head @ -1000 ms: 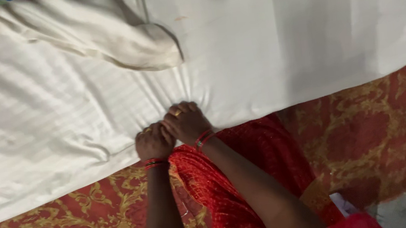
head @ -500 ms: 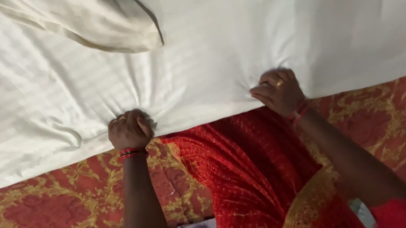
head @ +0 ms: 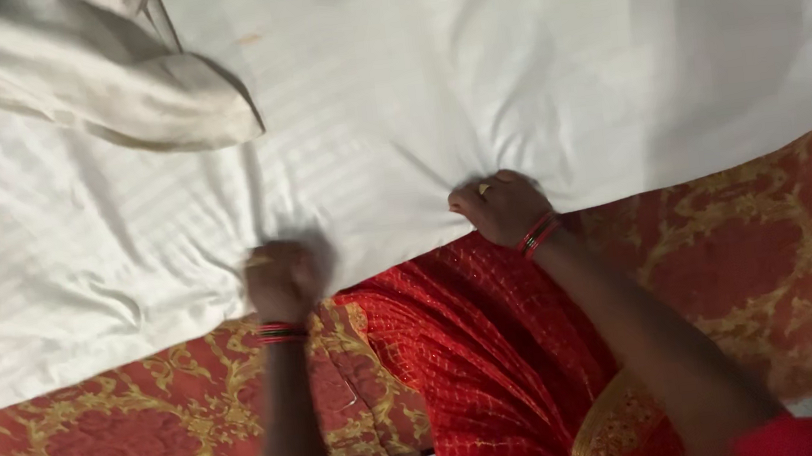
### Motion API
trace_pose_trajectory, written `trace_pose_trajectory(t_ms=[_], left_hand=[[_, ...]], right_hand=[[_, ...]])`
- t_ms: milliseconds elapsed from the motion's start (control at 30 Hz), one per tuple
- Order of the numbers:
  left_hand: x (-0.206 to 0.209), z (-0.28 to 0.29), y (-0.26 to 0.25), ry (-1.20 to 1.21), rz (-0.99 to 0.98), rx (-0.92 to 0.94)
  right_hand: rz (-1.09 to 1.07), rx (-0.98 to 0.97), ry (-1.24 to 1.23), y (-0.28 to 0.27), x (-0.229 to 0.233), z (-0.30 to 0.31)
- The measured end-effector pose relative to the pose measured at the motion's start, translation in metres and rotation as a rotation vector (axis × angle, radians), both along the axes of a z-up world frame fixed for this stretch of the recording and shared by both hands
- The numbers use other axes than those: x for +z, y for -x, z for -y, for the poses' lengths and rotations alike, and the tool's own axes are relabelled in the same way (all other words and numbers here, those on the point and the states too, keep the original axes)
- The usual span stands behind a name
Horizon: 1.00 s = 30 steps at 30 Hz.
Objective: The person spreads and tucks a white sheet over a mattress with their hands, smoothing the surface and pulling it tight along the edges.
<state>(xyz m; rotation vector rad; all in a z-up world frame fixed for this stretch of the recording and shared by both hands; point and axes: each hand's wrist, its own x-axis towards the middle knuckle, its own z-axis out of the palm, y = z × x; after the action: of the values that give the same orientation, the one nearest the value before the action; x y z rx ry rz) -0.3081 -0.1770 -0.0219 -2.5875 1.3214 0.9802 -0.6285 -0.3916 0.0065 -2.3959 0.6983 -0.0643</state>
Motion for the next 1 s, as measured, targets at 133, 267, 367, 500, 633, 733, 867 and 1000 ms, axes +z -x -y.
trace_pose_trajectory(t_ms=[133,267,367,500,633,733,867,1000], left_hand=[[0.025,0.077,0.126,0.598,-0.233,-0.298],[0.042,0.121,0.161,0.431,-0.089,-0.139],[0.034,0.122,0.163,0.434,0.054,-0.137],[0.026,0.119,0.167,0.400,0.039,-0.130],[0.019,0.115,0.167,0.352,0.046,-0.142],[0.020,0.123,0.167,0.323,0.048,-0.146],[0.026,0.122,0.168,0.342,0.064,-0.160],[0.024,0.122,0.171,0.343,0.113,-0.172]], right_hand=[[-0.055,-0.017,0.061,-0.003,0.002,0.001],[-0.125,0.024,0.028,0.000,-0.007,0.007],[-0.054,0.026,-0.057,0.002,-0.007,0.003],[0.038,0.039,-0.217,0.006,-0.001,0.016],[0.145,-0.013,-0.122,0.067,0.014,0.043],[0.056,-0.116,-0.028,0.138,0.023,0.104],[-0.158,-0.066,0.157,0.216,0.039,0.168],[-0.258,0.033,0.094,0.264,0.021,0.167]])
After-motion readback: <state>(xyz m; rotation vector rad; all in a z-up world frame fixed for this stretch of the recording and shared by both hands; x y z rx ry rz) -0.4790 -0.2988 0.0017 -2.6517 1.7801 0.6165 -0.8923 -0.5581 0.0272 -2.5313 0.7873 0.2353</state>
